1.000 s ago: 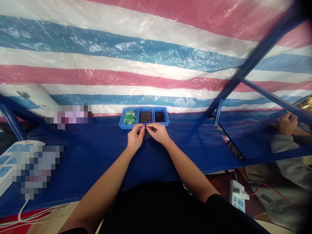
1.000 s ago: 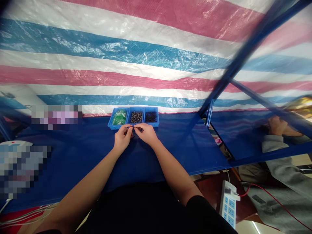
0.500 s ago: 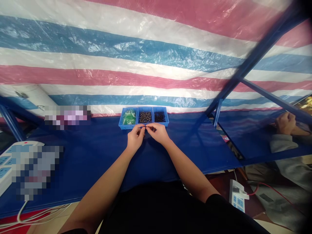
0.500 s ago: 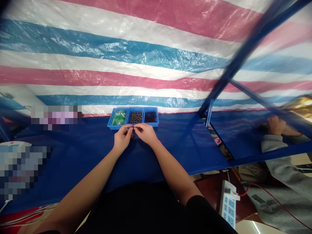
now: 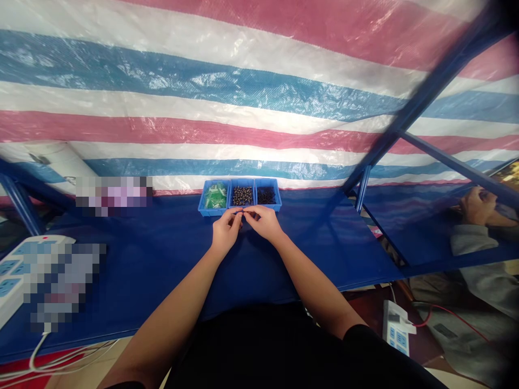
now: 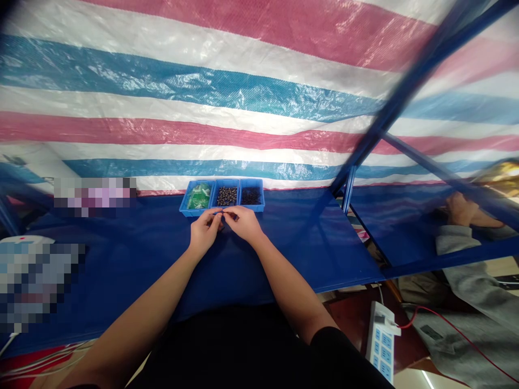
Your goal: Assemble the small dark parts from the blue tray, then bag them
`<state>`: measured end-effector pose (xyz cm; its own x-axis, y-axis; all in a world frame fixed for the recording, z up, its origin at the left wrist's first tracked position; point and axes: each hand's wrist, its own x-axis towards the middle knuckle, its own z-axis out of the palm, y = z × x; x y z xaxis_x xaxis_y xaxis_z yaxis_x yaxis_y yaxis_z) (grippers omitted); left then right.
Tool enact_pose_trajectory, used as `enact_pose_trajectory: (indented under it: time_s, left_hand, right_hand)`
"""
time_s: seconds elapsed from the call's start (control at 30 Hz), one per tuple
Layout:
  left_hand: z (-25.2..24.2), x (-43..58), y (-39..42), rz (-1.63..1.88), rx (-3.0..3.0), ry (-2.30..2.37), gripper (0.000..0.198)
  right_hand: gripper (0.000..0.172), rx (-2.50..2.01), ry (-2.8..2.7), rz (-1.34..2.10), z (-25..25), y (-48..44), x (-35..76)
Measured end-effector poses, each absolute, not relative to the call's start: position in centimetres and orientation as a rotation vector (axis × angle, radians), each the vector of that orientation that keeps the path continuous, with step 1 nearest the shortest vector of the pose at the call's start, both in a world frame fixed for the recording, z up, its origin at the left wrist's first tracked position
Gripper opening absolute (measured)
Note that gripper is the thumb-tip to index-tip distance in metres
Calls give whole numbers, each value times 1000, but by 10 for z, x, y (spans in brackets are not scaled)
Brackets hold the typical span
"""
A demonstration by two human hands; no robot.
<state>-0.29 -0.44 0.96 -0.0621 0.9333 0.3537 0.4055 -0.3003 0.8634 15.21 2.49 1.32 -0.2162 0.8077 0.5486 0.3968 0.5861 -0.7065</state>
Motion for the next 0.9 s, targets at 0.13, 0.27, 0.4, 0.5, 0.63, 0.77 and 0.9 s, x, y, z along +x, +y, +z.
enact_pose_trajectory:
  time_s: [0.13,0.27,0.4,0.5,0.63,0.77,0.9]
  left_hand:
    - [8,-3,-3,1375,1696,1446,31]
    - [8,-4,-2,1372,1701,1470,29]
    - [9,-4,-4,1351,1690,1455,29]
    - [10,-4,-4,1355,1692,1445,32]
    - [8,-4,-3,1370,1699,1466,28]
    - [7,-5,-2,1356,1695,1471,27]
    - [9,-5,-4,1357,1674,1472,28]
  right_hand:
    - [18,-1014,-1837,544,15,24,151]
    - [20,-1011,-1825,553,14,23,151]
    - [19,-978,-1825,531,13,24,151]
    - [18,-965,-1819,525,13,24,152]
    - [19,-988,-1816,546,14,24,152]
    - [20,-1003,-1805,567,14,24,151]
    - [19,-984,-1812,550,13,24,151]
